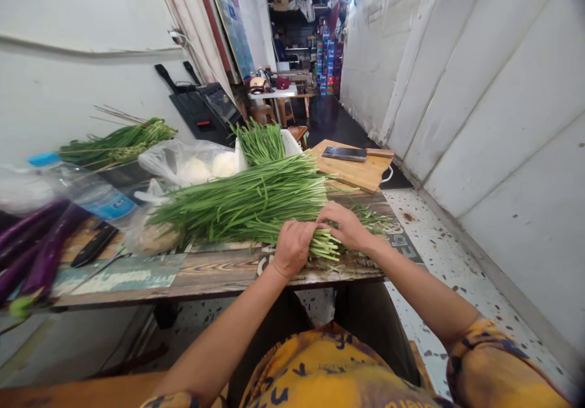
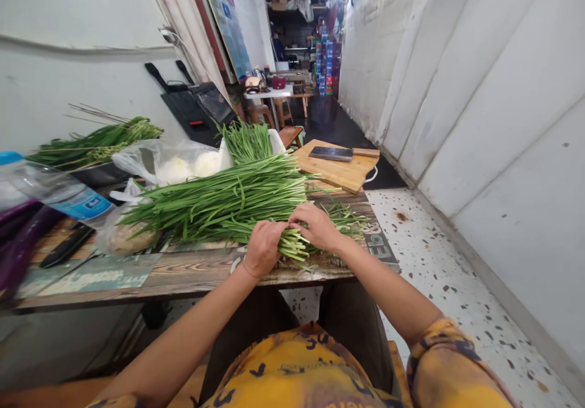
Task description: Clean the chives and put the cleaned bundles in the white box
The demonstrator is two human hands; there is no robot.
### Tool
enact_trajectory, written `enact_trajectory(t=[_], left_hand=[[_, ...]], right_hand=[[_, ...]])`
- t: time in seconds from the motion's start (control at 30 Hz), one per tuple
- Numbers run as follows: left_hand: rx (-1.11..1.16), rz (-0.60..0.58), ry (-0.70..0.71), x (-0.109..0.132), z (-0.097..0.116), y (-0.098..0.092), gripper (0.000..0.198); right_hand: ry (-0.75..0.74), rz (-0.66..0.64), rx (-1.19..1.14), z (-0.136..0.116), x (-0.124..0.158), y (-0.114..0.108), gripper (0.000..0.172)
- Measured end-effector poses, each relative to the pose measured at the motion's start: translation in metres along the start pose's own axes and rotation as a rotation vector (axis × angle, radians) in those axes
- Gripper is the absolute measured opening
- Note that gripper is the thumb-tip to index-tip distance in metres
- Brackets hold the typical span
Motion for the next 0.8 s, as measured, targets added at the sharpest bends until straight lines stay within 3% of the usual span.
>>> enact_trajectory(t=[0.17, 0.4, 0.47, 0.63, 0.67, 0.7, 0.8], left_hand=[[0.020, 0.001, 0.007, 0.005, -0.003, 0.001, 0.026], [0.039, 0.011, -0.013, 0.009, -0.004, 0.002, 0.030], [0.033, 0.006, -0.026, 0.008, -0.003, 0.002, 0.032], [0.018, 0.010, -0.043, 0.007, -0.002, 0.003, 0.036], [0.019, 0.012, -0.040, 0.006, -0.002, 0.003, 0.036], [0.020, 0.013, -0.038, 0.006, -0.002, 0.003, 0.035], [0.022, 0.013, -0.037, 0.006, -0.002, 0.003, 0.033]], right_hand=[[0.059, 0.024, -0.001, 0.006, 0.007, 0.008, 0.017], [0.258, 0.204, -0.031, 0.018, 0.008, 0.008, 0.019], [0.354, 0.318, -0.036, 0.029, 0.008, 0.000, 0.019], [0.675, 0.767, -0.007, 0.071, 0.017, -0.039, 0.023], [0.684, 0.768, 0.050, 0.075, 0.018, -0.046, 0.022], [0.656, 0.688, 0.098, 0.076, 0.018, -0.051, 0.020], [0.452, 0.251, 0.146, 0.059, 0.014, -0.050, 0.014]])
Point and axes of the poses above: each hand's wrist, its own x-axis away from the middle knuckle, its own y-axis out of the palm, z = x × y, the point moved 2 cm from there along -x, towards the middle knuckle, and after that the axes turned 7 degrees about y, right-handed, at the moved point
